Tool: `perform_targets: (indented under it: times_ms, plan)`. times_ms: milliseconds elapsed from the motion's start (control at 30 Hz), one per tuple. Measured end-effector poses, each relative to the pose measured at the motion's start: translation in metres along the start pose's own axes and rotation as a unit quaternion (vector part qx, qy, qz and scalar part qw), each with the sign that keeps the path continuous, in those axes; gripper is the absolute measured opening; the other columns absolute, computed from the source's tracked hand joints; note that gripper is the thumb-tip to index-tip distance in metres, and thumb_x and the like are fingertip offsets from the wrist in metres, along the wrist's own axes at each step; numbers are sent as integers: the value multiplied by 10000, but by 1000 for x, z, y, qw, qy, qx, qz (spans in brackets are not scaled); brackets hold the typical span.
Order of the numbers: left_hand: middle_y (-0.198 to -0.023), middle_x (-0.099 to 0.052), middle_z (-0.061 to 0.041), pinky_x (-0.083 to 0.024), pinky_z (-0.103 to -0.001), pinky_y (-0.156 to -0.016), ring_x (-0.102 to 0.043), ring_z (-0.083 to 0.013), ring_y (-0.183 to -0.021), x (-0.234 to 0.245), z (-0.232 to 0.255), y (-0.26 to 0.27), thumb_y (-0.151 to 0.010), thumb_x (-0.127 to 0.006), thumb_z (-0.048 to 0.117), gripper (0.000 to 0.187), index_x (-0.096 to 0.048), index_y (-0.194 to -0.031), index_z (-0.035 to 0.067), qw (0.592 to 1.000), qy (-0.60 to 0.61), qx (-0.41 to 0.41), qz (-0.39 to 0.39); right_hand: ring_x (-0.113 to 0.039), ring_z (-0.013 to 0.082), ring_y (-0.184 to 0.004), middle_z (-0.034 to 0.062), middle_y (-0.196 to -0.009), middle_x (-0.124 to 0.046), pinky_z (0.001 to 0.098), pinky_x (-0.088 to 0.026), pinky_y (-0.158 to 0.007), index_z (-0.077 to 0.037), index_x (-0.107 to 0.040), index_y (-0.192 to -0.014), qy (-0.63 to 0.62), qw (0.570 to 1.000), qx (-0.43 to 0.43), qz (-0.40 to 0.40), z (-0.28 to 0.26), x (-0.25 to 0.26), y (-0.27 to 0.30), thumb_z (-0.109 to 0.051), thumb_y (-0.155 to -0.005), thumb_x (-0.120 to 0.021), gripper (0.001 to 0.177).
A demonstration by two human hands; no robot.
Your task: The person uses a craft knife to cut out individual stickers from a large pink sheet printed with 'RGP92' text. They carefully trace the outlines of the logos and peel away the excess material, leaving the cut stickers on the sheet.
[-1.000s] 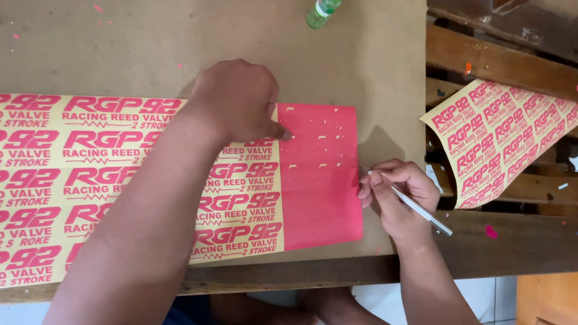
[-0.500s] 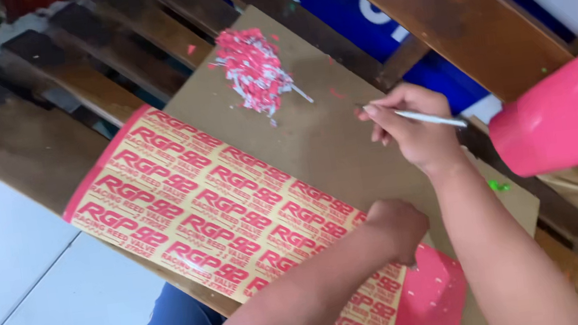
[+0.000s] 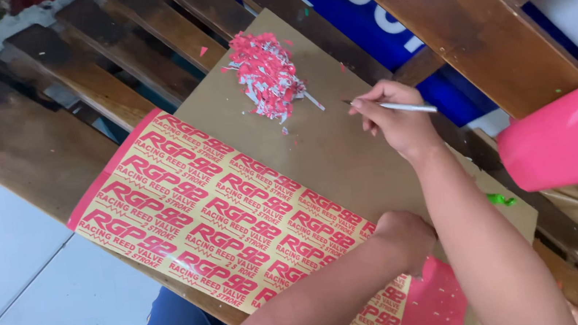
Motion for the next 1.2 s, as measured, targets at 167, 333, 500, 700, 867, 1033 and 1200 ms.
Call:
perform_targets:
  times_ms: [167, 333, 500, 700, 867, 1033, 1200]
  plan:
    - [-1076, -789, -84, -639, -539, -832, -736, -317, -1108, -18, -6, -7, -727, -871, 417, 514, -759, -1116, 99, 991, -41, -52, 118, -647, 194, -544, 255, -886, -723, 260, -525, -428, 74, -634, -965, -135, 983, 117, 52, 48, 55, 88, -9, -928, -757, 153]
    - [-992, -787, -108, -642, -538, -782, -756, -335, -1029, -22, -3, -10, -706, -881, 434, 496, -772, -1045, 89, 990, -46, -38, 128, -672, 253, -542, 294, -833, -695, 309, -554, -431, 135, -641, -972, -150, 974, 156, 63, 42, 55, 102, 60, -884, -788, 187]
    - [-1047, -794, -97, -638, -544, -829, -746, -331, -1092, -21, -3, -9, -719, -864, 417, 507, -776, -1100, 95, 990, -35, -48, 129, -714, 210, -633, 243, -857, -727, 278, -612, -542, 100, -706, -980, -59, 985, 160, -10, 34, 22, 41, 76, -851, -803, 163]
    - [-1148, -788, -48, -638, -565, -856, -728, -305, -1159, -25, -6, -24, -750, -835, 419, 537, -740, -1205, 150, 993, -46, -47, 95, -713, 190, -632, 214, -862, -740, 257, -586, -523, 58, -740, -1018, 55, 980, 189, -32, 20, -7, -14, 86, -856, -689, 173]
    - [-1242, -722, 4, -641, -479, -847, -683, -266, -1187, -15, -2, -20, -798, -779, 506, 536, -724, -1239, 206, 998, -54, -14, 40, -585, 84, -644, 33, -752, -688, 250, -486, -589, -91, -791, -986, 195, 966, 163, -45, 11, -26, -24, -76, -891, -740, 108]
    - [-1390, -621, 79, -655, -433, -850, -615, -213, -1261, -11, -1, -19, -834, -759, 548, 584, -677, -1351, 287, 999, -34, 10, -21, -438, 55, -571, -47, -607, -583, 256, -383, -574, -137, -800, -993, 263, 950, 152, -76, 5, -28, -16, -175, -928, -728, 104]
    - [-1412, -616, 63, -645, -439, -867, -608, -226, -1290, -11, -2, -18, -820, -789, 533, 594, -681, -1347, 279, 1000, -22, 4, -15, -475, 41, -618, -50, -680, -627, 237, -403, -619, -122, -803, -1016, 236, 954, 178, -44, 10, -19, -9, -137, -941, -752, 93]
Point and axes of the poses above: each hand's wrist, its own y-axis away from the middle knuckle, its own x-axis out of the back of the hand, z = x × y, the point moved 1 cm from there along -y, towards the middle knuckle
